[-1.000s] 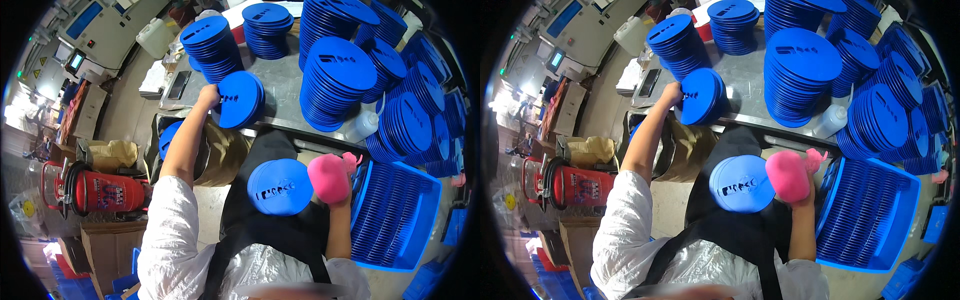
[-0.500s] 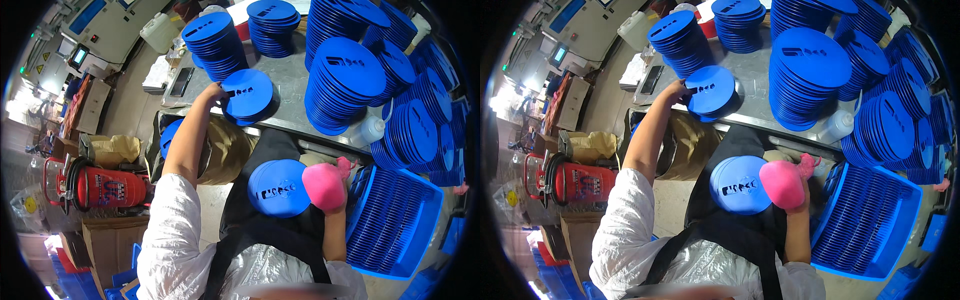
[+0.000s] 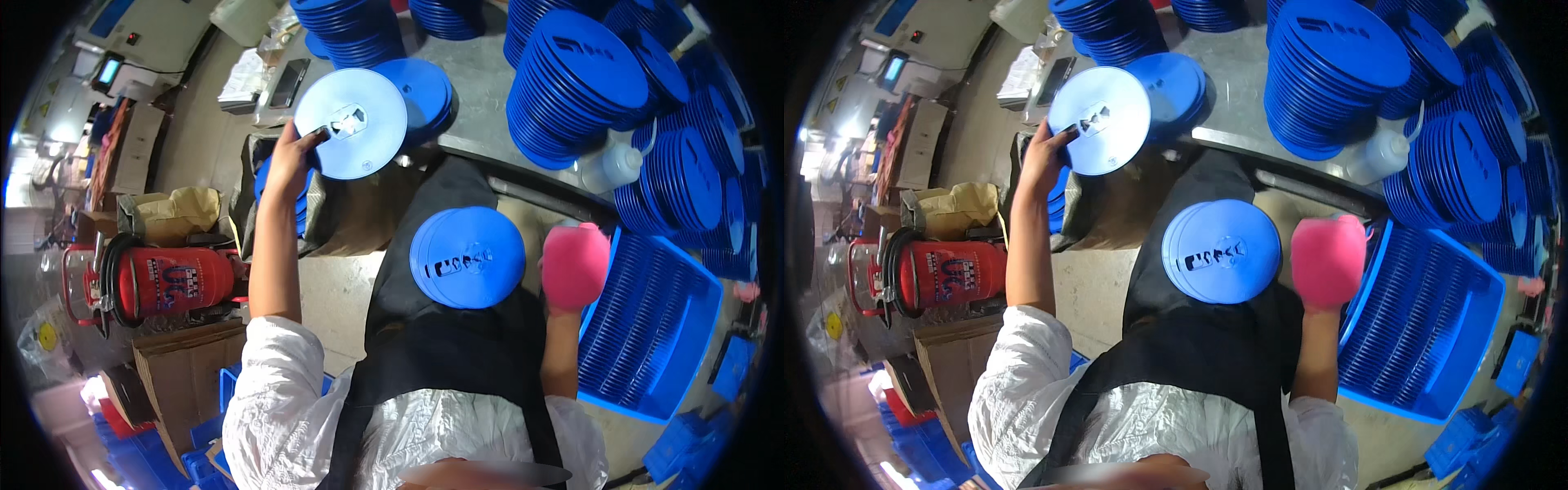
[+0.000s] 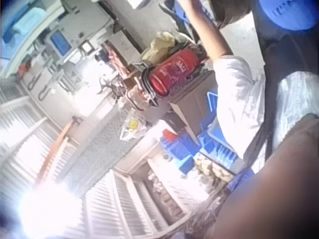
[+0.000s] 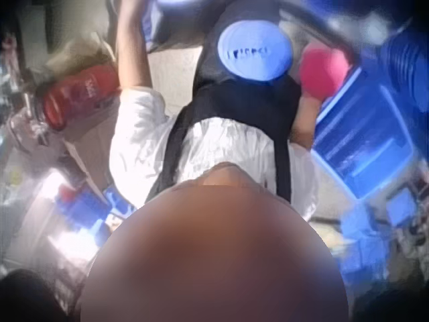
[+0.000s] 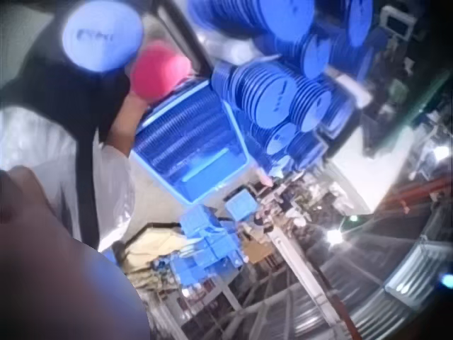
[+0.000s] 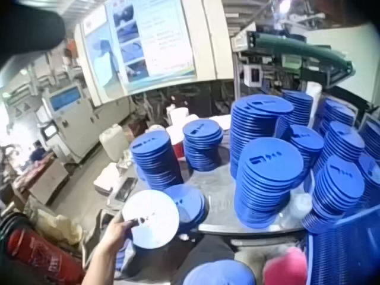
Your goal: The person wipes blue circular plastic parts with a pink cloth. They pick up parts from a stack, wipe both sides, and place them into a blue crate. The person also stacks parts on a green tray and handles a spray bottle.
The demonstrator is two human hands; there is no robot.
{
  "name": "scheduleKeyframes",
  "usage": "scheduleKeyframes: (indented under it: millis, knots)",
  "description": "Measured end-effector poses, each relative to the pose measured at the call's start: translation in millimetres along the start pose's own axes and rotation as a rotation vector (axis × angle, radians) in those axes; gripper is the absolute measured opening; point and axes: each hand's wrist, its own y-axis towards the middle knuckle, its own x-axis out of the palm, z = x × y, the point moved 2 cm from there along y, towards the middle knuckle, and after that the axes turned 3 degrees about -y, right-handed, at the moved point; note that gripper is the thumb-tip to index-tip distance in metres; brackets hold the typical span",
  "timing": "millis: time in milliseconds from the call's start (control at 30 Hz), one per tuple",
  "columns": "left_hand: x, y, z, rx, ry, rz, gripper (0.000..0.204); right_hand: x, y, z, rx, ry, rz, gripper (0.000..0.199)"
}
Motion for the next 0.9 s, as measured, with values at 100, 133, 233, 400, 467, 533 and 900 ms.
scheduleKeyframes:
  millis: [100,133,233,400,467,533,900]
  knots:
    - [13.4,-92.7,-3.3,-0.064,-0.173,0.01,0.046,-5.9,-19.0,-10.1,-0.171,-0.113,0.207,0.042]
    - [22.1,-119.5,-16.9,-0.125,-0.135,0.024,0.047,-11.8,-18.8,-13.7,-0.146,-0.162,0.237,0.044]
    - [55.4,-170.8,-78.0,-0.247,-0.151,0.002,0.051,0.4,-13.4,8.5,-0.145,-0.209,0.284,0.051]
    - [107.3,-194.5,-131.5,-0.315,-0.127,-0.022,0.055,-10.8,-14.4,35.4,-0.132,-1.535,0.078,0.044]
    - [112.8,-196.6,-137.1,-0.286,-0.021,0.004,0.061,-26.6,-14.8,47.7,-0.153,-2.155,0.017,0.043]
    - [113.5,-196.0,-139.0,-0.227,0.124,0.053,0.064,-21.0,-7.5,64.7,-0.088,-2.342,0.024,0.043]
    - [104.8,-194.0,-133.2,-0.316,0.031,0.052,0.055,-29.6,-7.3,106.0,0.198,-0.406,0.346,0.063]
